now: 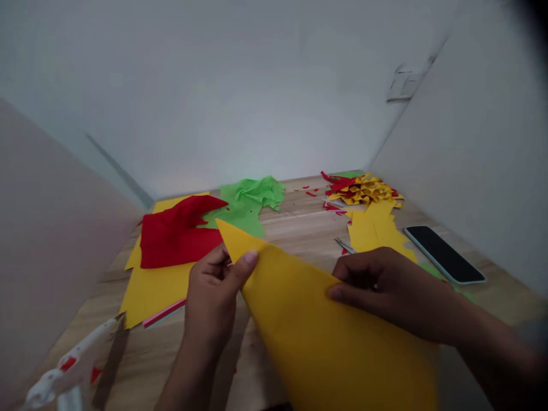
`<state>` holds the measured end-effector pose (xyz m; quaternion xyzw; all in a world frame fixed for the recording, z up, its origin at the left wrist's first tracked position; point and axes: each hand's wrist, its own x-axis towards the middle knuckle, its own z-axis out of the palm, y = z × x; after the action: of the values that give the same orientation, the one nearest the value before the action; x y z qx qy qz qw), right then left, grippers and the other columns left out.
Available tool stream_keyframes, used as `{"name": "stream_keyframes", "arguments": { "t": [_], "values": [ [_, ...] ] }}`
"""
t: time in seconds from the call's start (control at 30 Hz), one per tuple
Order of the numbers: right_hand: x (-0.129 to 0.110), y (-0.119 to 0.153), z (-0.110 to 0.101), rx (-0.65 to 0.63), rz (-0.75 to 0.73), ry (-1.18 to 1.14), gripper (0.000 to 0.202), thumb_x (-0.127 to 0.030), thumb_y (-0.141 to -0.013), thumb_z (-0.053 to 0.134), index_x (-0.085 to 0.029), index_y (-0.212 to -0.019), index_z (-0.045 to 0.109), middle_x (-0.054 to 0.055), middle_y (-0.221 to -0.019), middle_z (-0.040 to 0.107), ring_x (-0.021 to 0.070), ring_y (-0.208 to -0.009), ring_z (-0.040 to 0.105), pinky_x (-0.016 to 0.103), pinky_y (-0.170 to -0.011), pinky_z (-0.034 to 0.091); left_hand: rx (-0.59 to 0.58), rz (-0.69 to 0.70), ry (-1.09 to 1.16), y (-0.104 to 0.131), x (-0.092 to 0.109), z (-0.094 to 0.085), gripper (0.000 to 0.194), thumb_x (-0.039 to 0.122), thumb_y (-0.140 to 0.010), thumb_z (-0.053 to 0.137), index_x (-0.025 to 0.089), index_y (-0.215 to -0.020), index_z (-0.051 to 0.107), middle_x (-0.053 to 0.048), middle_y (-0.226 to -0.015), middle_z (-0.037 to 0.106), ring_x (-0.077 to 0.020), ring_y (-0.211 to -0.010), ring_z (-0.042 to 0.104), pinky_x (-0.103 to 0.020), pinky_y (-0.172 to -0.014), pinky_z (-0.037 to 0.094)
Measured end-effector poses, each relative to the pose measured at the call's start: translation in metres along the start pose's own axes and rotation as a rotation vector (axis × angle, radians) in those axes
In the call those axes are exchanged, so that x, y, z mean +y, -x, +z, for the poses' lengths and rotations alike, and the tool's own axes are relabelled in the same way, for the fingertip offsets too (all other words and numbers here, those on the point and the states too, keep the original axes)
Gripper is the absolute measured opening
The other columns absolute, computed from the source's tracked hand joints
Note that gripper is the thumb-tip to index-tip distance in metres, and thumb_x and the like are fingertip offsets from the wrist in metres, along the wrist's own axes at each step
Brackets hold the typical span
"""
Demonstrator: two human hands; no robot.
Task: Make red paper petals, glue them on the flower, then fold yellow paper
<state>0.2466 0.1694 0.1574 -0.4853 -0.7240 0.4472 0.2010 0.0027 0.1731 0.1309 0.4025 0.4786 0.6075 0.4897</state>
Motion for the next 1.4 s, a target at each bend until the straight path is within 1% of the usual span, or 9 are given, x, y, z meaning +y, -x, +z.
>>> {"name": "stream_keyframes", "arguments": {
  "t": [0.17,0.33,0.43,0.53,0.67,0.9,1.13,1.23,1.4],
  "values": [
    [-0.033,0.022,0.014,-0.026,-0.073,-0.052,0.025,-0.048,-0.085,0.065,-0.024,-0.079,0.068,-0.001,-0.065,0.059,0.0116,-0.055,0.049,0.022,-0.045,0.034,0.02,0.054,-0.107,0.044,0.024,-0.001,0.027,0.043,-0.064,0.083,0.02,-0.077,0.075,-0.003,-0.065,0.072,-0.0175,-0.054,0.065,-0.024,-0.049,0.053],
    [-0.064,0.034,0.032,0.089,-0.181,0.0,0.035,-0.046,-0.084,0.066,-0.022,-0.06,0.06,-0.004,-0.053,0.05,0.0094,-0.048,0.04,0.023,-0.042,0.026,-0.053,-0.022,-0.045,0.08,0.036,0.0,0.032,0.047,-0.062,0.084,0.02,-0.073,0.073,-0.004,-0.063,0.071,-0.0197,-0.053,0.065,-0.027,-0.047,0.053],
    [-0.074,0.049,0.038,0.113,-0.24,0.02,0.035,-0.045,-0.085,0.066,-0.023,-0.058,0.06,-0.004,-0.051,0.051,0.0097,-0.047,0.041,0.025,-0.042,0.026,-0.055,-0.035,-0.028,0.1,0.045,-0.003,0.032,0.048,-0.062,0.084,0.02,-0.074,0.074,-0.005,-0.062,0.07,-0.0226,-0.058,0.068,-0.028,-0.049,0.055],
    [-0.079,0.062,0.041,0.118,-0.26,0.068,0.035,-0.045,-0.086,0.064,-0.024,-0.058,0.061,-0.003,-0.05,0.052,0.0106,-0.047,0.041,0.026,-0.041,0.026,-0.063,0.001,-0.058,0.111,0.053,-0.008,0.032,0.049,-0.063,0.082,0.019,-0.072,0.073,-0.004,-0.059,0.068,-0.0194,-0.052,0.064,-0.026,-0.046,0.052],
    [-0.086,0.073,0.041,0.139,-0.301,0.122,0.036,-0.045,-0.087,0.062,-0.024,-0.058,0.059,-0.002,-0.05,0.052,0.0115,-0.047,0.042,0.026,-0.042,0.028,-0.002,0.055,-0.069,0.113,0.061,-0.01,0.034,0.049,-0.063,0.082,0.019,-0.062,0.066,-0.001,-0.054,0.06,-0.0128,-0.046,0.053,-0.021,-0.042,0.044],
    [-0.088,0.086,0.037,0.164,-0.308,0.198,0.036,-0.045,-0.089,0.06,-0.024,-0.06,0.059,-0.002,-0.053,0.054,0.0116,-0.049,0.045,0.026,-0.045,0.031,0.045,0.104,-0.148,0.114,0.064,-0.003,0.04,0.046,-0.061,0.083,0.02,-0.051,0.053,0.003,-0.045,0.047,-0.0086,-0.04,0.039,-0.019,-0.037,0.031],
    [-0.088,0.084,0.038,0.125,-0.273,0.202,0.033,-0.039,-0.091,0.058,-0.022,-0.063,0.058,-0.003,-0.056,0.055,0.0112,-0.053,0.047,0.025,-0.051,0.033,0.061,0.098,-0.136,0.118,0.064,-0.001,0.037,0.044,-0.064,0.082,0.02,-0.052,0.055,0.005,-0.046,0.047,-0.0077,-0.042,0.036,-0.02,-0.04,0.03],
    [-0.09,0.078,0.04,0.12,-0.29,0.189,0.034,-0.04,-0.091,0.056,-0.021,-0.062,0.056,-0.004,-0.057,0.052,0.0106,-0.054,0.044,0.025,-0.052,0.032,-0.016,0.098,-0.09,0.114,0.062,-0.004,0.034,0.046,-0.064,0.081,0.019,-0.057,0.061,0.003,-0.049,0.052,-0.0099,-0.045,0.043,-0.02,-0.043,0.035],
    [-0.078,0.061,0.045,0.183,-0.259,0.133,0.036,-0.041,-0.09,0.055,-0.019,-0.061,0.053,-0.005,-0.055,0.043,0.0096,-0.053,0.037,0.023,-0.049,0.026,-0.188,-0.061,-0.095,0.105,0.048,-0.006,0.037,0.05,-0.069,0.078,0.015,-0.064,0.068,-0.003,-0.06,0.065,-0.0145,-0.057,0.057,-0.024,-0.053,0.046]
  ]
}}
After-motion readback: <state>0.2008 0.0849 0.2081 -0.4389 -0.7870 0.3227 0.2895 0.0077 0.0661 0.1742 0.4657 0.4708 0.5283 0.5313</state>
